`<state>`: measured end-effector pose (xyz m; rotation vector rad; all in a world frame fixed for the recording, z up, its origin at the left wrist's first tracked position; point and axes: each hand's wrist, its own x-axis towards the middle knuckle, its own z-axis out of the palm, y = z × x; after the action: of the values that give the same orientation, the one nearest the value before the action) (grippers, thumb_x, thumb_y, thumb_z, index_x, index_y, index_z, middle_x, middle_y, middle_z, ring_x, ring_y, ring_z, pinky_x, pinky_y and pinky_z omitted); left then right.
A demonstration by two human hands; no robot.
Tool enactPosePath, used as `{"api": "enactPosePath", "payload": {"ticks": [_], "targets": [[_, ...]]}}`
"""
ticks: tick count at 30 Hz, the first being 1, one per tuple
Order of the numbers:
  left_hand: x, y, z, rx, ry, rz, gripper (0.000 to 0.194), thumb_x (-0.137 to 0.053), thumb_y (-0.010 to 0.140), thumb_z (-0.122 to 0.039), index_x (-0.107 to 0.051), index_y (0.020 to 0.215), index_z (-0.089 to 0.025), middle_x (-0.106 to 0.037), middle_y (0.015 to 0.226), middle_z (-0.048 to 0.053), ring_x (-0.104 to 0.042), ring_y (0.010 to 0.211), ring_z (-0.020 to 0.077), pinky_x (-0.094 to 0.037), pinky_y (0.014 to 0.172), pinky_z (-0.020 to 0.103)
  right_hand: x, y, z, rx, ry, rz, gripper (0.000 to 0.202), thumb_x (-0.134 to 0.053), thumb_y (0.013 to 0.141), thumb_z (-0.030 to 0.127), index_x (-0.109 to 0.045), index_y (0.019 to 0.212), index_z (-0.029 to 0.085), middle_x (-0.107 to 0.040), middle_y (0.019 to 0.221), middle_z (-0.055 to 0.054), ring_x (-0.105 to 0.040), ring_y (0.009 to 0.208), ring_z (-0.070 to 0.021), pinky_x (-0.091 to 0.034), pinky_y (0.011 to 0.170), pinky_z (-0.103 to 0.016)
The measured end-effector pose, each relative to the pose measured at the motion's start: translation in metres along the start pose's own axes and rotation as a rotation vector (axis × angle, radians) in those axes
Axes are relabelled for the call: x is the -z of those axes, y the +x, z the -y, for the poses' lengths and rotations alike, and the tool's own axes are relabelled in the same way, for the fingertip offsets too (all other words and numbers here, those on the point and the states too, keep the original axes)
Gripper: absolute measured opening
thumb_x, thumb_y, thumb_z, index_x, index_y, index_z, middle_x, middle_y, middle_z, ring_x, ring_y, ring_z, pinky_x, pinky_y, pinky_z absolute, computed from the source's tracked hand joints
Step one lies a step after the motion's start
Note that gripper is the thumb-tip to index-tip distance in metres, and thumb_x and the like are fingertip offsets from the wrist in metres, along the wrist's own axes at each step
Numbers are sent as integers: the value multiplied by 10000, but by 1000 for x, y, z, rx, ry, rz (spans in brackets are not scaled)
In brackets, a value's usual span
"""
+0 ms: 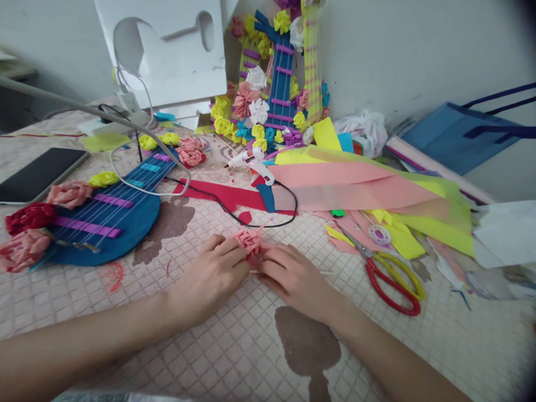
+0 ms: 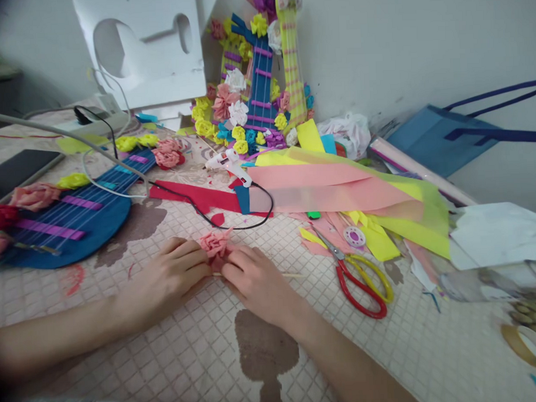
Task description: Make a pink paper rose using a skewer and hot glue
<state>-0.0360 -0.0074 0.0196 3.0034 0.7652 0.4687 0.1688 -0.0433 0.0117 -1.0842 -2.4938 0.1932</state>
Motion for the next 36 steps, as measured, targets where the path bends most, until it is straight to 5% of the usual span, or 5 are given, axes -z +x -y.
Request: {"api": "enactPosePath", "payload": {"ticks": [22,30,36], "targets": [[-2,5,-10,59,74,-67,268,-439,938,-175,-565,703,-155,-582,795,43,-460,790,199,-327,727,380,-10,3,3,-30,-49,-7,154,-438,923,155,-592,918,150,-613,943,-95,-538,999,-230,-488,868,-404],[-2,3,-8,128,-76,-44,201,-486,921,-218,-592,759,-162,-594,830,31,-467,812,192,-311,727,370,-7,2,2,-50,-11,-58,111,-492,913,202,-584,933,145,-597,1012,-99,-539,956,-211,-476,831,-367],[0,5,-7,153,-104,-11,209,-497,913,-227,-581,735,-158,-588,807,28,-472,811,195,-308,727,372,-12,3,2,-23,-88,-48,142,-482,907,150,-596,823,140,-598,869,-79,-527,877,-210,-458,778,-353]]}}
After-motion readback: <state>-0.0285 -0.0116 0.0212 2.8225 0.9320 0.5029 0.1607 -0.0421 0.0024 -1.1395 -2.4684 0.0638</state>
